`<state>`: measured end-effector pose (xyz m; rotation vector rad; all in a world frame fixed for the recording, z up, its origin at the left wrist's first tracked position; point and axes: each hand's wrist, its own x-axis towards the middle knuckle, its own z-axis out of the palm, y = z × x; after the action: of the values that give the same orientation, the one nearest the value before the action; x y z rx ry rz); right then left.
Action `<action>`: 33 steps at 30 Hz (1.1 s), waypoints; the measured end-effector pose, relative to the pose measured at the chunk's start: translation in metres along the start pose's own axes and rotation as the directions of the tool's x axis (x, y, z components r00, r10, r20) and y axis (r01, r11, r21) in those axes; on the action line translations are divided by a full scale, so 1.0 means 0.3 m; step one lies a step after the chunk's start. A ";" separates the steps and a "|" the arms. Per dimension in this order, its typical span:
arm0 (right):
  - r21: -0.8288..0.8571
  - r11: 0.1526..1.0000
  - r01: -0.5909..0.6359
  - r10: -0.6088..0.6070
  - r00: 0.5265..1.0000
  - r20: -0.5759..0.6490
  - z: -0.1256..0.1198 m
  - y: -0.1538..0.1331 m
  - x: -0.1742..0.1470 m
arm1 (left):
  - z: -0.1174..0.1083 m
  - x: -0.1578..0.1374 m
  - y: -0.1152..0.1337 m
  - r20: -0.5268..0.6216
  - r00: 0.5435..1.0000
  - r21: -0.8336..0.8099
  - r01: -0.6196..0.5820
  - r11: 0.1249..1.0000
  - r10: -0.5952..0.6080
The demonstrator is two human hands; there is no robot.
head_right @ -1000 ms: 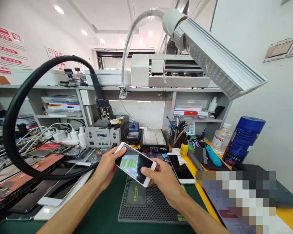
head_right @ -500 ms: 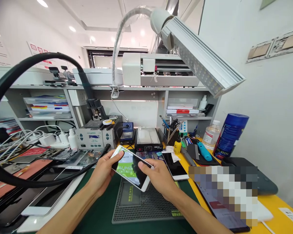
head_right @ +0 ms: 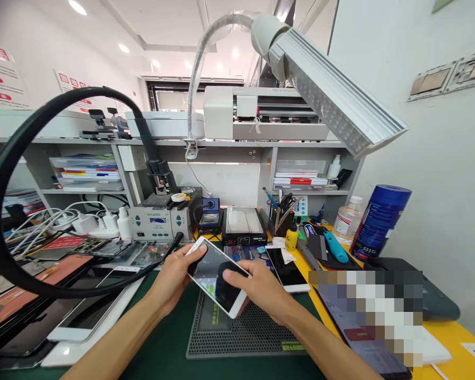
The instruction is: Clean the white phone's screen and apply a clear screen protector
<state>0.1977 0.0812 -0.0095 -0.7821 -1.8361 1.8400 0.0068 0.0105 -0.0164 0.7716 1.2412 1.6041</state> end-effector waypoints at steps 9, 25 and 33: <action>-0.039 0.994 0.099 -0.100 0.994 -0.037 -0.001 0.014 0.003 | 0.008 -0.008 0.005 0.060 0.998 0.013 0.000 1.000 -0.001; 0.063 0.994 0.095 -0.089 0.992 -0.091 -0.010 -0.004 -0.004 | 0.031 -0.020 -0.004 0.199 0.980 -0.060 0.012 0.998 0.000; 0.047 0.993 0.108 -0.100 0.986 -0.135 -0.012 -0.015 -0.007 | 0.036 -0.028 -0.040 0.295 0.949 0.166 -0.169 0.972 0.114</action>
<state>0.2012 0.0826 -0.0046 -0.7558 -1.7043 1.7221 0.0228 0.0074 -0.0244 1.1928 1.1592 1.4383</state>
